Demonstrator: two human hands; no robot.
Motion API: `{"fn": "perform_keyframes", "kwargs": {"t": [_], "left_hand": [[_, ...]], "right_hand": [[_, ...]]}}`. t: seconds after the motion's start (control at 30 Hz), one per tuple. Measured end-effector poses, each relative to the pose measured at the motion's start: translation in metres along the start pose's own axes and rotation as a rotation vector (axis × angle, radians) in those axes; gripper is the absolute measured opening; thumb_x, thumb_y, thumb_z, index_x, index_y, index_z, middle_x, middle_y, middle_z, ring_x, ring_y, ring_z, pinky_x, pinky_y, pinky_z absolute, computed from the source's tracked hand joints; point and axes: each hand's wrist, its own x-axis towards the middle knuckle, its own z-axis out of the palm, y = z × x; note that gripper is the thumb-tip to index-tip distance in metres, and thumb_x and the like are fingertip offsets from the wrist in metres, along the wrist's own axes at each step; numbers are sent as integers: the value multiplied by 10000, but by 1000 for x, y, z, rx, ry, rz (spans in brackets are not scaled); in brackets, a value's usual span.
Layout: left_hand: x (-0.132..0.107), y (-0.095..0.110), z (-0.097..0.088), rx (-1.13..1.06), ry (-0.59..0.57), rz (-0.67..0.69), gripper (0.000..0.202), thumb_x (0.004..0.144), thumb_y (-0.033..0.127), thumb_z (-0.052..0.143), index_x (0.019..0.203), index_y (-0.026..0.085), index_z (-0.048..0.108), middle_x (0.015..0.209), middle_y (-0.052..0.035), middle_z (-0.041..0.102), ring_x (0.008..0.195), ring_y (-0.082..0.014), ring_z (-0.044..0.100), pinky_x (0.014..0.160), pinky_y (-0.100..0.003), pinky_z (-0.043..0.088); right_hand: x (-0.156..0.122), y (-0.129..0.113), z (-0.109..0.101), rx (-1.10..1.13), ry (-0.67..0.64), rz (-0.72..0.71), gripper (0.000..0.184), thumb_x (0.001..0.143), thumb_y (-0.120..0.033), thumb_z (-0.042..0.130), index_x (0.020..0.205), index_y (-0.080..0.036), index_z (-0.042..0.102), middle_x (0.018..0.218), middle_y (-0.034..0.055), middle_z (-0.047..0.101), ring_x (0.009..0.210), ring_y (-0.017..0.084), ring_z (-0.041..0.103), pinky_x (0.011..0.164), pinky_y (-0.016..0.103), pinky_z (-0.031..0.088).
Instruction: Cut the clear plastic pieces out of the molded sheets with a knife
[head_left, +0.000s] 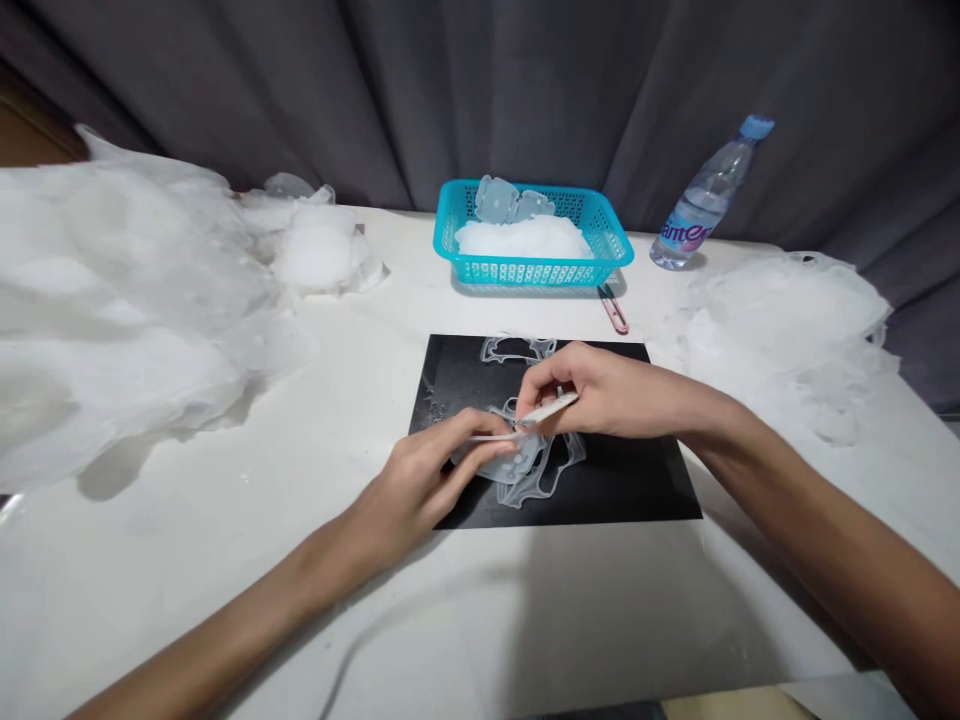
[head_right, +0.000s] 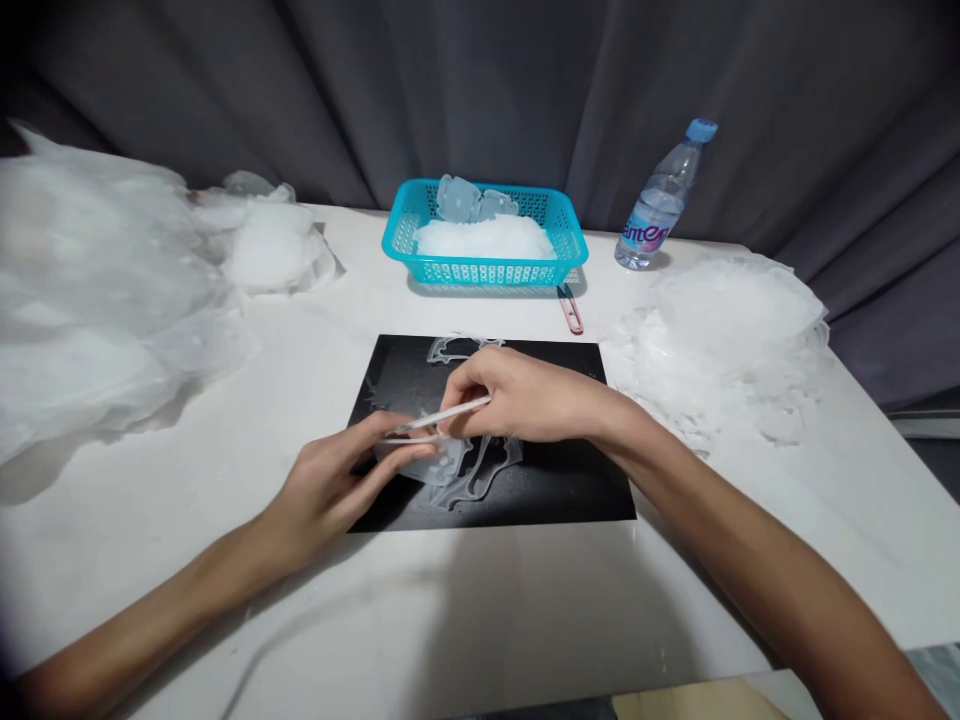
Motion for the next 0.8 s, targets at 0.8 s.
{"fn": "perform_keyframes", "kwargs": {"t": [0.8], "left_hand": [[6,6,6,-185,133,-162,92,1007,286,651,1015,201,684,893,-5,711,666,-104,621,583,-192,484]], "right_hand": [[-5,-3,3,-82,158,-62,63,882,-162,706,833,-165,745,796,2,716,742,135,615,655,255,410]]}}
